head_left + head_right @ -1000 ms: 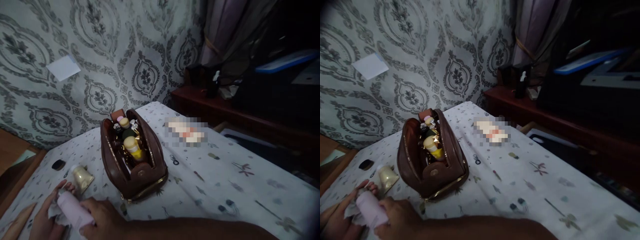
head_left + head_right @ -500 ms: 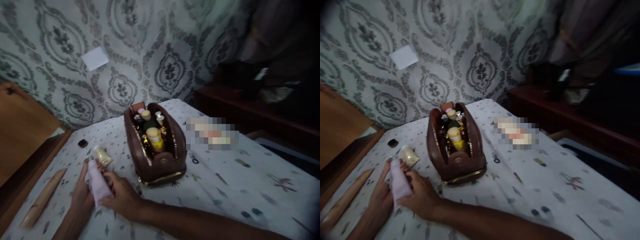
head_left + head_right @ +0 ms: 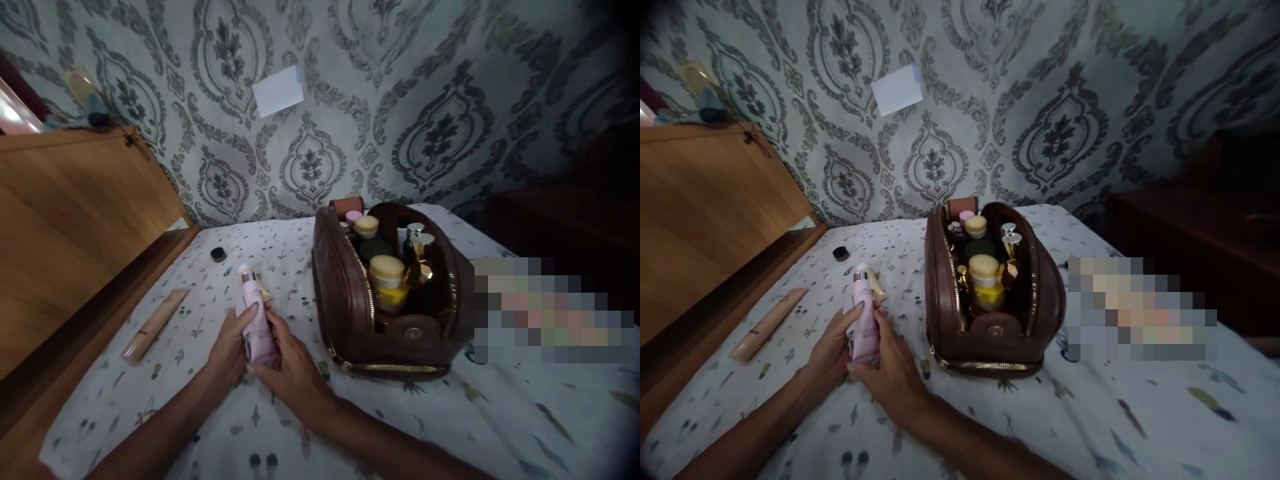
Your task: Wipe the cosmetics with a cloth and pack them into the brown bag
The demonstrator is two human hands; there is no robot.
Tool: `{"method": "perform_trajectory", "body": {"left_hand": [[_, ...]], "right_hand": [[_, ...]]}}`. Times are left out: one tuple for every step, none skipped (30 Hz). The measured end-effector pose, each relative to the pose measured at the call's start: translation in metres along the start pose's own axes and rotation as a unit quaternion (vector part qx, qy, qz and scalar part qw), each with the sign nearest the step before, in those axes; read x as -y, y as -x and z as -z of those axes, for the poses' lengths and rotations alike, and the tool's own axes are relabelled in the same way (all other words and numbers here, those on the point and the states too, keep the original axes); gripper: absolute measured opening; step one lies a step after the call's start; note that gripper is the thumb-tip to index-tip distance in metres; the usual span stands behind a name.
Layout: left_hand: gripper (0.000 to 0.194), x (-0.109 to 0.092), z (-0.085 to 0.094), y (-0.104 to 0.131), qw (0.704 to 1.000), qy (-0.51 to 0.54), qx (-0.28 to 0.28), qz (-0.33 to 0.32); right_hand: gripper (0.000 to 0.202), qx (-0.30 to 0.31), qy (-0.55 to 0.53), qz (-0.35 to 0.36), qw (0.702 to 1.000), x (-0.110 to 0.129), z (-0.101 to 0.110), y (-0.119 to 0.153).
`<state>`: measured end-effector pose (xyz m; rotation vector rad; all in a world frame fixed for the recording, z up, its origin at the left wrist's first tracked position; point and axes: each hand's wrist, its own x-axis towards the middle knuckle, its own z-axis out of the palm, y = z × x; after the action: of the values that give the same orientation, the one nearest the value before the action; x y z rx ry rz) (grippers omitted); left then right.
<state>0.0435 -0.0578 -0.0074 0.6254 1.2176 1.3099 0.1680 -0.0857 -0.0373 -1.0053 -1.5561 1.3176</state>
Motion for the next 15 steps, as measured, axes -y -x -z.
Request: {"method": "perform_trajectory", "body": {"left_hand": [[0.040, 0.000, 0.000, 0.000, 1.000, 0.000, 0.000, -0.005], [0.041, 0.000, 0.000, 0.000, 1.000, 0.002, 0.002, -0.011], [0.041, -0.001, 0.001, -0.001, 1.000, 0.003, 0.003, -0.020], [0.042, -0.002, 0.002, -0.002, 1.000, 0.002, 0.003, -0.031], [0.043, -0.003, 0.004, -0.004, 0.999, -0.003, 0.000, -0.044], [0.044, -0.004, 0.006, -0.007, 0.998, -0.011, -0.009, -0.053], [0.045, -0.004, 0.008, -0.010, 0.998, -0.019, -0.024, -0.063], [0.046, -0.005, 0.011, -0.013, 0.996, -0.028, -0.038, -0.075], [0.046, -0.006, 0.013, -0.017, 0.994, -0.037, -0.048, -0.092], [0.047, -0.007, 0.016, -0.021, 0.991, -0.047, -0.054, -0.113], [0.047, -0.007, 0.020, -0.025, 0.987, -0.063, -0.057, -0.136], [0.048, -0.006, 0.024, -0.029, 0.981, -0.088, -0.060, -0.160], [0.050, -0.005, 0.028, -0.033, 0.974, -0.120, -0.066, -0.182], [0.051, -0.004, 0.032, -0.037, 0.966, -0.153, -0.075, -0.197], [0.051, -0.002, 0.036, -0.041, 0.958, -0.182, -0.084, -0.207]], "right_hand": [[0.083, -0.002, -0.008, 0.005, 1.000, -0.001, 0.000, -0.001], [0.081, -0.002, -0.014, 0.007, 1.000, -0.001, 0.000, -0.001], [0.078, -0.001, -0.018, 0.008, 1.000, -0.001, 0.000, -0.002], [0.073, 0.000, -0.019, 0.007, 1.000, -0.002, -0.001, -0.002], [0.067, -0.002, -0.018, 0.006, 1.000, -0.002, -0.001, -0.003], [0.060, -0.005, -0.014, 0.007, 1.000, -0.002, -0.001, -0.003], [0.053, -0.009, -0.008, 0.009, 1.000, -0.003, -0.002, -0.004], [0.047, -0.013, -0.004, 0.013, 1.000, -0.004, -0.003, -0.005], [0.041, -0.017, -0.002, 0.018, 1.000, -0.005, -0.003, -0.005], [0.037, -0.020, -0.003, 0.022, 1.000, -0.007, -0.004, -0.006], [0.034, -0.019, -0.006, 0.025, 0.999, -0.008, -0.004, -0.006], [0.032, -0.016, -0.011, 0.028, 0.999, -0.010, -0.005, -0.006], [0.030, -0.013, -0.016, 0.030, 0.999, -0.011, -0.005, -0.007], [0.029, -0.009, -0.017, 0.034, 0.999, -0.012, -0.005, -0.007], [0.027, -0.008, -0.014, 0.040, 0.999, -0.012, -0.005, -0.006]]}}
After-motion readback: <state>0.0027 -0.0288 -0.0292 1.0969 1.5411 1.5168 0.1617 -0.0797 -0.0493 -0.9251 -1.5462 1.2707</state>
